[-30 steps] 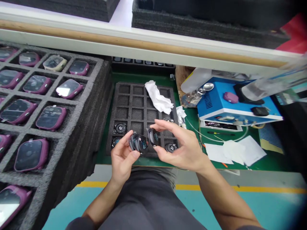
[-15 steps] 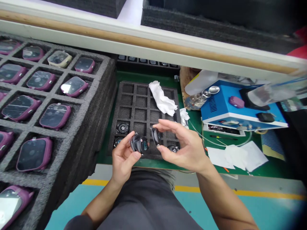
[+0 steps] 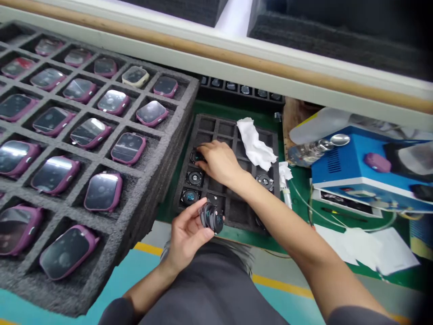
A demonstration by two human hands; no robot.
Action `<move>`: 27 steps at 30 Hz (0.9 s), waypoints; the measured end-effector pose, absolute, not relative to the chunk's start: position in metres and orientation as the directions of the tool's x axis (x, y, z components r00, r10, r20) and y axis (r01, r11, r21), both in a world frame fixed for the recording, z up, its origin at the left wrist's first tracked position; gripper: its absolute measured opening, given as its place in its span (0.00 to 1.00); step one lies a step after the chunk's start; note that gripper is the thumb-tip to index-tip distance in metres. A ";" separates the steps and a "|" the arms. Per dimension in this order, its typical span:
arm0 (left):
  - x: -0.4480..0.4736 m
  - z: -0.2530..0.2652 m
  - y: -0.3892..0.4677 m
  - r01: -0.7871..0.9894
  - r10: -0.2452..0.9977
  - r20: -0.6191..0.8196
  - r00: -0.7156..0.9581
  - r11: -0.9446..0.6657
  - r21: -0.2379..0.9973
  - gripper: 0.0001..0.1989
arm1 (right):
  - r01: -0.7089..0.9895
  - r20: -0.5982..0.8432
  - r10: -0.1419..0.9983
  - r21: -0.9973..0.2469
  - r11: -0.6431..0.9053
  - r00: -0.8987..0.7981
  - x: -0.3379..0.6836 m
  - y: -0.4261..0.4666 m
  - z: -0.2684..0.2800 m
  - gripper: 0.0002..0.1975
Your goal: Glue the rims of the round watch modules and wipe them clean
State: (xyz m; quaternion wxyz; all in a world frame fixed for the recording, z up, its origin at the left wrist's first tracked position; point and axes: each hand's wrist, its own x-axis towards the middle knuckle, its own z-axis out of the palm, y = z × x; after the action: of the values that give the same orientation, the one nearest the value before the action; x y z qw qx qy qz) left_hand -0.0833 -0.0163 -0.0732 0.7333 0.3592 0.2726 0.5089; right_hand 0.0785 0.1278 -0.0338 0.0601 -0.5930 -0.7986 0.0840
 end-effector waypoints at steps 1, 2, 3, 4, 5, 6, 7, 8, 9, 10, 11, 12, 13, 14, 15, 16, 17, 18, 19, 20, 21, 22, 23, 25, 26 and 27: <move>-0.085 -0.073 -0.015 -0.555 0.943 -0.032 0.330 0.221 0.802 0.25 | 0.930 0.012 0.953 -0.214 0.298 -0.303 0.080 0.121 -0.033 0.16; -0.086 -0.073 -0.014 -0.560 0.945 -0.030 0.325 0.218 0.800 0.25 | 0.918 0.014 0.944 -0.227 0.324 -0.330 0.082 0.113 -0.033 0.17; -0.088 -0.073 -0.013 -0.565 0.947 -0.028 0.319 0.214 0.797 0.25 | 0.903 0.000 0.930 -0.241 0.356 -0.367 0.082 0.107 -0.033 0.17; -0.089 -0.073 -0.012 -0.569 0.949 -0.025 0.313 0.208 0.796 0.25 | 0.887 -0.030 0.913 -0.250 0.387 -0.407 0.081 0.101 -0.033 0.17; -0.091 -0.074 -0.011 -0.571 0.952 -0.023 0.306 0.202 0.796 0.25 | 0.876 -0.069 0.895 -0.251 0.411 -0.440 0.079 0.097 -0.033 0.18; -0.092 -0.074 -0.011 -0.570 0.953 -0.022 0.301 0.198 0.797 0.25 | 0.872 -0.105 0.882 -0.241 0.426 -0.459 0.076 0.094 -0.033 0.19; -0.093 -0.075 -0.012 -0.567 0.954 -0.023 0.298 0.196 0.800 0.25 | 0.874 -0.131 0.875 -0.224 0.432 -0.466 0.073 0.093 -0.033 0.21; -0.095 -0.075 -0.012 -0.564 0.956 -0.025 0.294 0.194 0.803 0.25 | 0.877 -0.146 0.872 -0.206 0.434 -0.466 0.070 0.093 -0.032 0.22; -0.096 -0.076 -0.013 -0.562 0.958 -0.026 0.287 0.190 0.805 0.25 | 0.878 -0.155 0.870 -0.190 0.439 -0.469 0.067 0.094 -0.032 0.23; -0.097 -0.076 -0.014 -0.560 0.960 -0.027 0.277 0.185 0.808 0.25 | 0.875 -0.158 0.865 -0.178 0.450 -0.476 0.065 0.095 -0.032 0.24; -0.098 -0.077 -0.015 -0.559 0.964 -0.028 0.266 0.178 0.810 0.25 | 0.870 -0.157 0.858 -0.171 0.463 -0.488 0.064 0.097 -0.032 0.24; -0.098 -0.077 -0.015 -0.559 0.967 -0.025 0.255 0.169 0.812 0.25 | 0.861 -0.150 0.851 -0.174 0.478 -0.503 0.064 0.099 -0.033 0.24; -0.099 -0.076 -0.015 -0.559 0.970 -0.022 0.244 0.159 0.814 0.24 | 0.851 -0.137 0.845 -0.187 0.491 -0.517 0.065 0.100 -0.035 0.24; -0.099 -0.076 -0.015 -0.558 0.972 -0.019 0.235 0.151 0.816 0.24 | 0.842 -0.115 0.842 -0.212 0.497 -0.526 0.068 0.100 -0.038 0.25; -0.099 -0.075 -0.015 -0.558 0.974 -0.016 0.227 0.144 0.817 0.24 | 0.832 -0.085 0.845 -0.250 0.495 -0.528 0.071 0.100 -0.041 0.26; -0.099 -0.075 -0.014 -0.558 0.976 -0.015 0.216 0.136 0.819 0.24 | 0.821 -0.044 0.852 -0.300 0.486 -0.521 0.076 0.098 -0.044 0.27; -0.099 -0.074 -0.013 -0.558 0.979 -0.015 0.201 0.127 0.820 0.24 | 0.804 0.012 0.863 -0.358 0.475 -0.505 0.082 0.095 -0.047 0.29; -0.099 -0.074 -0.012 -0.557 0.982 -0.017 0.186 0.120 0.822 0.24 | 0.777 0.084 0.873 -0.422 0.468 -0.480 0.088 0.091 -0.049 0.30; -0.098 -0.073 -0.010 -0.557 0.985 -0.020 0.173 0.115 0.823 0.24 | 0.739 0.167 0.879 -0.486 0.468 -0.447 0.095 0.085 -0.050 0.31; -0.097 -0.073 -0.008 -0.557 0.986 -0.021 0.163 0.109 0.823 0.24 | 0.693 0.250 0.878 -0.541 0.476 -0.408 0.102 0.079 -0.050 0.33; -0.096 -0.073 -0.006 -0.558 0.988 -0.021 0.155 0.105 0.823 0.24 | 0.647 0.325 0.872 -0.584 0.490 -0.367 0.108 0.071 -0.048 0.34; -0.095 -0.072 -0.004 -0.559 0.989 -0.019 0.149 0.100 0.823 0.24 | 0.610 0.384 0.864 -0.613 0.502 -0.325 0.113 0.063 -0.045 0.35; -0.094 -0.072 -0.002 -0.560 0.989 -0.015 0.144 0.094 0.823 0.24 | 0.583 0.424 0.858 -0.634 0.509 -0.288 0.118 0.055 -0.041 0.36; -0.090 -0.070 0.002 -0.555 0.991 -0.006 0.136 0.082 0.828 0.24 | 0.557 0.460 0.857 -0.659 0.506 -0.233 0.124 0.039 -0.032 0.37; -0.088 -0.069 0.004 -0.552 0.991 -0.002 0.137 0.078 0.830 0.24 | 0.552 0.466 0.859 -0.669 0.498 -0.212 0.126 0.032 -0.028 0.38; -0.087 -0.068 0.006 -0.548 0.990 0.001 0.139 0.076 0.833 0.24 | 0.549 0.466 0.864 -0.679 0.488 -0.192 0.127 0.026 -0.025 0.38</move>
State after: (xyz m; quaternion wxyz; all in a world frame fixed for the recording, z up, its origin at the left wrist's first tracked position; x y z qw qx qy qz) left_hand -0.0865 0.0060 -0.0681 0.6649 0.3570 0.3095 0.5785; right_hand 0.1271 0.0258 -0.0252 0.4269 -0.4711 -0.7496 0.1843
